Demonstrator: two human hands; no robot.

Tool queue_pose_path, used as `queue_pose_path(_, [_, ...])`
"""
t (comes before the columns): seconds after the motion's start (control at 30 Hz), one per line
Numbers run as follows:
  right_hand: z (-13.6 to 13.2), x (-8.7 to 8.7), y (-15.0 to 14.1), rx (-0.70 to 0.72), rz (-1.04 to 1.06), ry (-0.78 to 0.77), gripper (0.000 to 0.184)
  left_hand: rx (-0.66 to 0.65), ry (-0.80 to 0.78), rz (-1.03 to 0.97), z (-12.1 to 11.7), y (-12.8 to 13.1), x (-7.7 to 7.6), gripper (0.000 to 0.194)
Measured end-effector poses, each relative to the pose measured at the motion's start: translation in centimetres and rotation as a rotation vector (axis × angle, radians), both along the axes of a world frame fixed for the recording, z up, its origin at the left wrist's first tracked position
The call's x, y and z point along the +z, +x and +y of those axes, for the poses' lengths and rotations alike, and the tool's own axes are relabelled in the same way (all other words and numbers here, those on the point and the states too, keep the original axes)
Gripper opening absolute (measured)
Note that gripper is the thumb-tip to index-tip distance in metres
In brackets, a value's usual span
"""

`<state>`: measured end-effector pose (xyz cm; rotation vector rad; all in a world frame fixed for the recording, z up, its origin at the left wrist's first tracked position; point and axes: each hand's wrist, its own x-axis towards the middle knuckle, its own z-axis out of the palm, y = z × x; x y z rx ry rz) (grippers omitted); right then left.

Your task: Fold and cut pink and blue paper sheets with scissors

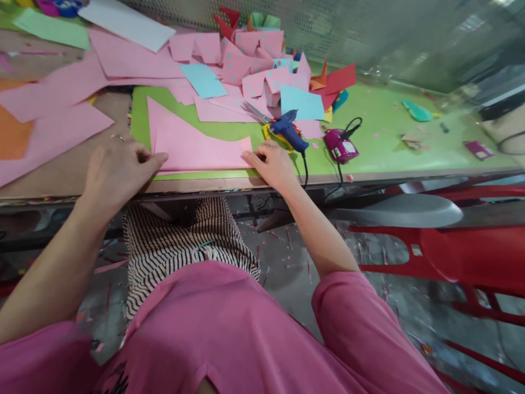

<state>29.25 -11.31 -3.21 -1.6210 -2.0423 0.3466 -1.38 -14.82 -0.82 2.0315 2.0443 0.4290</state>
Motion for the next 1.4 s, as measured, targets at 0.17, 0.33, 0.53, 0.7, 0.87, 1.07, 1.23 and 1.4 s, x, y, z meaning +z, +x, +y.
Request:
queue_pose_path(0.17, [0.4,-0.3,0.1,-0.008,-0.010,0.014,0.042,-0.023,0.023,-0.024,0.4,-0.4,-0.3,0.047])
queue_pose_path(0.33, [0.4,-0.3,0.0,-0.007,-0.047,0.018,0.041,-0.037,0.054,-0.140,0.1,-1.1,-0.9,0.043])
queue_pose_path(0.53, [0.1,0.0,-0.3,-0.054,-0.127,0.003,0.038,-0.078,0.025,-0.293,-0.2,-1.7,-1.1,0.041])
queue_pose_path(0.7, [0.2,-0.2,-0.3,-0.056,-0.126,0.010,0.038,-0.061,0.035,-0.294,0.1,-1.8,-1.5,0.037])
queue_pose_path(0.87, [0.2,-0.5,-0.1,-0.045,-0.106,0.037,0.039,-0.077,0.037,-0.313,0.0,-2.0,-2.0,0.032])
queue_pose_path(1.07, [0.5,-0.7,0.1,-0.047,-0.127,0.049,0.042,-0.132,0.119,-0.279,-0.5,-2.0,-2.4,0.030])
queue_pose_path(1.23, [0.9,-0.8,-0.5,-0.109,-0.177,0.054,0.039,-0.148,0.127,-0.216,0.3,-1.7,-2.1,0.029])
queue_pose_path(1.4, [0.3,-0.6,-0.3,-0.051,-0.041,0.104,0.045,-0.128,0.100,-0.209,1.9,-1.7,-1.4,0.028])
